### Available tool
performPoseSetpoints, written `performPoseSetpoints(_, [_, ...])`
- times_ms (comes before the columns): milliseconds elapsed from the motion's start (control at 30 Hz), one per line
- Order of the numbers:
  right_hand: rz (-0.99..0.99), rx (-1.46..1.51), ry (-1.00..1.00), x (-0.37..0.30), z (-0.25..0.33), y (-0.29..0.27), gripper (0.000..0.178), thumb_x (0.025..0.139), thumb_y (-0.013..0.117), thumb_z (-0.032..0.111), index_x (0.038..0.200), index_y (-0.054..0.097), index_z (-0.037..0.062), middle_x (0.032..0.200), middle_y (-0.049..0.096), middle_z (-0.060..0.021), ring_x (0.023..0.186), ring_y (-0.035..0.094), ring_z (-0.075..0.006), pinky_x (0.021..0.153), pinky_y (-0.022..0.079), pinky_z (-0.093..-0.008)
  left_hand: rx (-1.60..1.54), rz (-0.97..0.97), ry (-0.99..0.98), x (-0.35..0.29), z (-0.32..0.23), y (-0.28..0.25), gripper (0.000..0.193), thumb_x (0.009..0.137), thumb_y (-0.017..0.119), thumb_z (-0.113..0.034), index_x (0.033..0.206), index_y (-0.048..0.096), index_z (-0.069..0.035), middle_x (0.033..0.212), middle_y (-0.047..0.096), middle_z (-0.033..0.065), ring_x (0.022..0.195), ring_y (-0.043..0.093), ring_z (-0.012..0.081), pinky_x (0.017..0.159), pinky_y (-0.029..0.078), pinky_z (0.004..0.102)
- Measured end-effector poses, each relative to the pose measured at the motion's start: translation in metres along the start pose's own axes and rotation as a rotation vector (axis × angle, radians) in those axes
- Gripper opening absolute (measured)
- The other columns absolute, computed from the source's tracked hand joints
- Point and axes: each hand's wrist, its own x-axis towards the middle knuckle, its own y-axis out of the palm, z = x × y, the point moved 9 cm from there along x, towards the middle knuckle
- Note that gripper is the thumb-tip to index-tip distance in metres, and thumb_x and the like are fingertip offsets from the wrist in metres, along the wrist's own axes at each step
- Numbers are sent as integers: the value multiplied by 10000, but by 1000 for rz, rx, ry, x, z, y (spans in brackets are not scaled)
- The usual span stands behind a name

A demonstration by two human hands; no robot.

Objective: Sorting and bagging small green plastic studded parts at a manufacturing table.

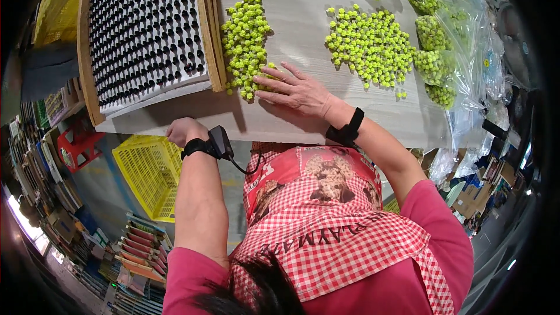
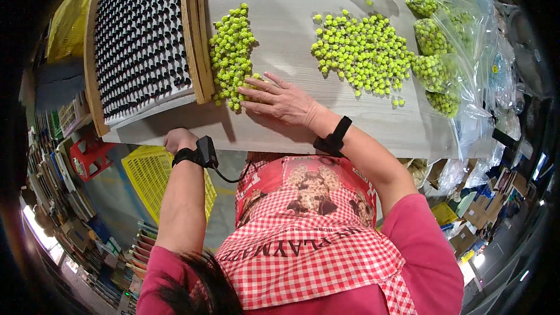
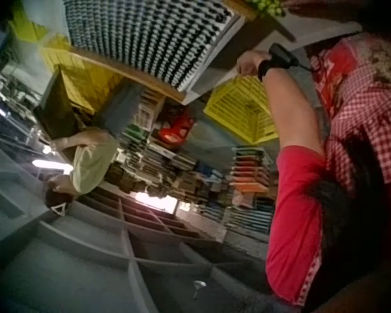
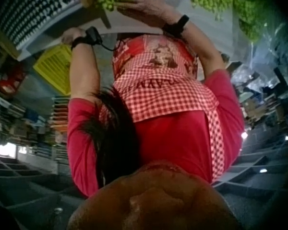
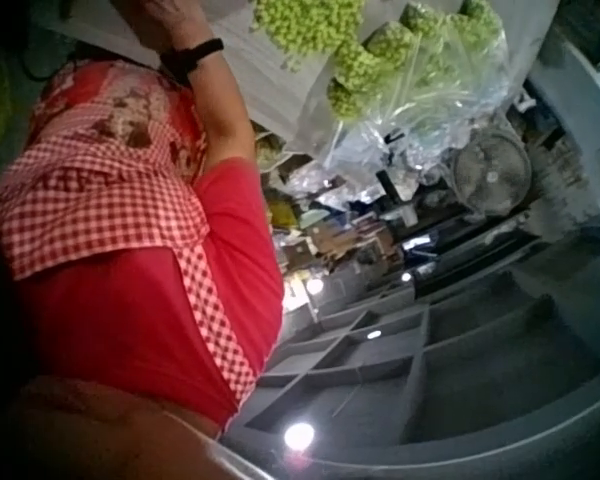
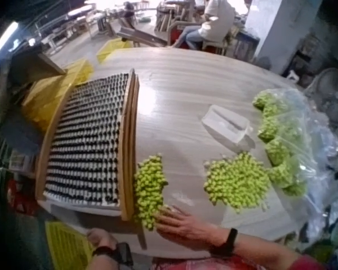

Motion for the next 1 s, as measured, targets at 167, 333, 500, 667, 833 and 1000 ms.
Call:
performPoseSetpoints(167, [73, 42, 189, -14, -24, 1, 509, 934, 599, 304, 1418, 482, 197, 1561, 345, -42, 1461, 283, -264, 1192, 224, -468, 4, 13, -42, 3, 5, -7, 494, 1002, 334, -310, 867, 698, -5, 851, 717, 214, 815, 701, 398, 742, 553, 509])
performPoseSetpoints(333, [-43, 163, 305, -33, -46, -18, 508, 935, 580, 165, 1433, 476, 163, 1522, 412, -86, 1435, 338, -303, 1178, 259, -452, 37, 8, 39, 11, 3, 3, 503, 1005, 329, -317, 877, 701, -4, 880, 716, 223, 824, 700, 397, 748, 556, 502])
performPoseSetpoints(500, [-310, 545, 405, -53, -73, -28, 607, 878, 538, -69, 1452, 437, 100, 1465, 480, -113, 1383, 420, -320, 1146, 344, -413, 53, -42, 48, 15, 3, 0, 501, 1003, 335, -320, 834, 696, -17, 843, 715, 213, 800, 701, 401, 723, 566, 508])
performPoseSetpoints(667, [-429, 552, 557, -57, -90, -44, 548, 833, 585, -61, 1360, 528, 77, 1319, 590, -129, 1263, 527, -296, 1046, 448, -392, 11, -19, 18, 3, 1, -2, 498, 1000, 339, -319, 837, 694, -10, 844, 715, 214, 802, 701, 401, 723, 565, 510])
performPoseSetpoints(833, [-336, 258, 408, -37, -83, -49, 399, 812, 661, 1, 1204, 635, 67, 1208, 648, -101, 1113, 582, -284, 973, 489, -383, 21, -8, 33, 0, -2, -7, 492, 997, 342, -316, 871, 694, 4, 868, 716, 218, 820, 700, 399, 737, 562, 507])
performPoseSetpoints(1000, [-384, 257, 397, -45, -88, -43, 292, 797, 688, 3, 1084, 671, 53, 1119, 670, -89, 1023, 613, -287, 879, 523, -368, 37, 7, 39, -4, -2, -7, 490, 993, 345, -314, 905, 694, 19, 891, 717, 222, 839, 699, 397, 750, 559, 505])
